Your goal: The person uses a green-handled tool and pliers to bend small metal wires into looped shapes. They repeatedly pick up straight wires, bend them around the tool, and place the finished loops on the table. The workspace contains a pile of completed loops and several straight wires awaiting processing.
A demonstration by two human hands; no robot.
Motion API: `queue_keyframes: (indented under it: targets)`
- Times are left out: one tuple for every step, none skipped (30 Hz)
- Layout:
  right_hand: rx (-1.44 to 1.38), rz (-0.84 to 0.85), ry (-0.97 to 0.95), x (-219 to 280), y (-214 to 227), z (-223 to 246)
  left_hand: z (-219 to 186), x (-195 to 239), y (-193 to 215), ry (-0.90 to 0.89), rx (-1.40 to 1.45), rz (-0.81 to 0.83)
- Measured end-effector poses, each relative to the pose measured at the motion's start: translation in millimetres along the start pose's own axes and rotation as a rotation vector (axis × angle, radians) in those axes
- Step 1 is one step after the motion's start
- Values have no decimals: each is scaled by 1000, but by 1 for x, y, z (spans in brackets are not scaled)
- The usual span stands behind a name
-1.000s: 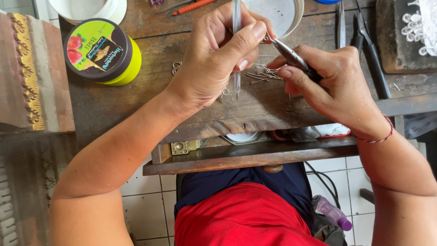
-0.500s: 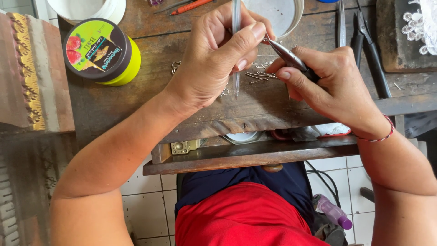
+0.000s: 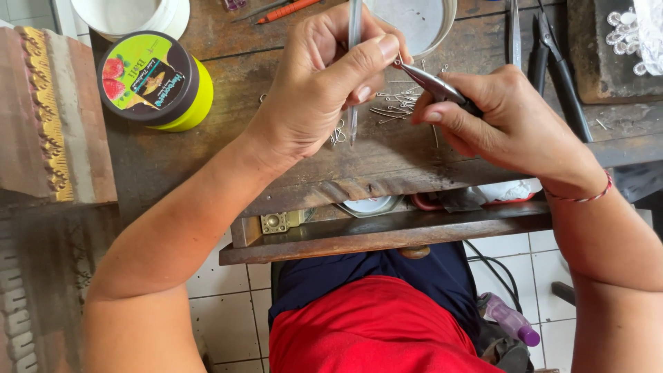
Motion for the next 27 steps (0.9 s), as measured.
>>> queue_keyframes:
  targets:
    - [0, -3, 4, 0, 3, 0, 2, 0, -1, -3, -4, 2]
    - [108, -36, 49, 0, 7, 1, 3, 0, 0, -16, -13, -31]
    - [215, -69, 93, 0, 11, 3, 3, 0, 1, -29, -22, -64]
    - [215, -73, 97, 0, 7, 6, 3, 2, -1, -31, -28, -61]
    - [145, -167, 115, 3, 7, 11, 4, 3, -4, -29, -31, -49]
    - [76, -260, 133, 6, 7, 14, 6, 4, -8, -26, -34, -36]
    - [76, -269, 126, 7, 4, 8, 7, 7, -11, -22, -33, -26]
    - [87, -353, 176, 10, 4, 4, 8, 9, -15, -32, -73, 1]
    - [96, -436, 227, 13, 4, 0, 7, 11, -19, -42, -116, 27]
    - [94, -446, 221, 14, 6, 0, 7, 11, -22, -37, -117, 38]
    - [86, -465, 212, 14, 8, 0, 4, 12, -25, -71, -170, 54]
    - [78, -484, 202, 15, 9, 0, 1, 14, -28, -105, -222, 71]
    - [72, -490, 198, 16, 11, -1, 1, 15, -29, -97, -226, 77]
    - [79, -492, 206, 16, 12, 0, -2, 16, -31, -143, -332, 85]
    - [88, -493, 216, 16, 13, 0, -5, 17, -33, -192, -437, 93]
    - [83, -499, 213, 17, 14, 1, -5, 18, -33, -187, -441, 98]
    - [104, -476, 202, 16, 14, 2, -5, 18, -32, -162, -417, 77]
    - [125, -452, 191, 16, 13, 3, -5, 18, -31, -136, -393, 56]
    - [118, -459, 192, 17, 15, 5, -5, 17, -29, -132, -400, 61]
    - [179, -445, 186, 17, 16, 7, -6, 17, -25, -142, -382, 13]
    - [241, -428, 186, 16, 17, 10, -8, 16, -21, -155, -365, -38]
    - [236, -433, 191, 15, 18, 7, -11, 16, -20, -156, -374, -37]
    - [303, -414, 232, 14, 16, 7, -12, 16, -19, -143, -348, -35]
    - [370, -394, 272, 13, 14, 7, -13, 16, -18, -130, -322, -33]
    - [370, -393, 278, 14, 14, 5, -15, 16, -17, -134, -325, -37]
    - [461, -394, 315, 14, 12, 5, -17, 16, -17, -162, -340, -21]
    - [558, -392, 352, 15, 12, 5, -18, 16, -18, -193, -350, -5]
Point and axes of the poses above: each hand's wrist, its own x-axis away from the middle knuckle, its own y-axis out of the back of the hand, z = x × y, the point moved 5 cm from there along -x, towards the middle knuckle, and after that the axes turned 3 degrees about -z, right-handed, at the moved point
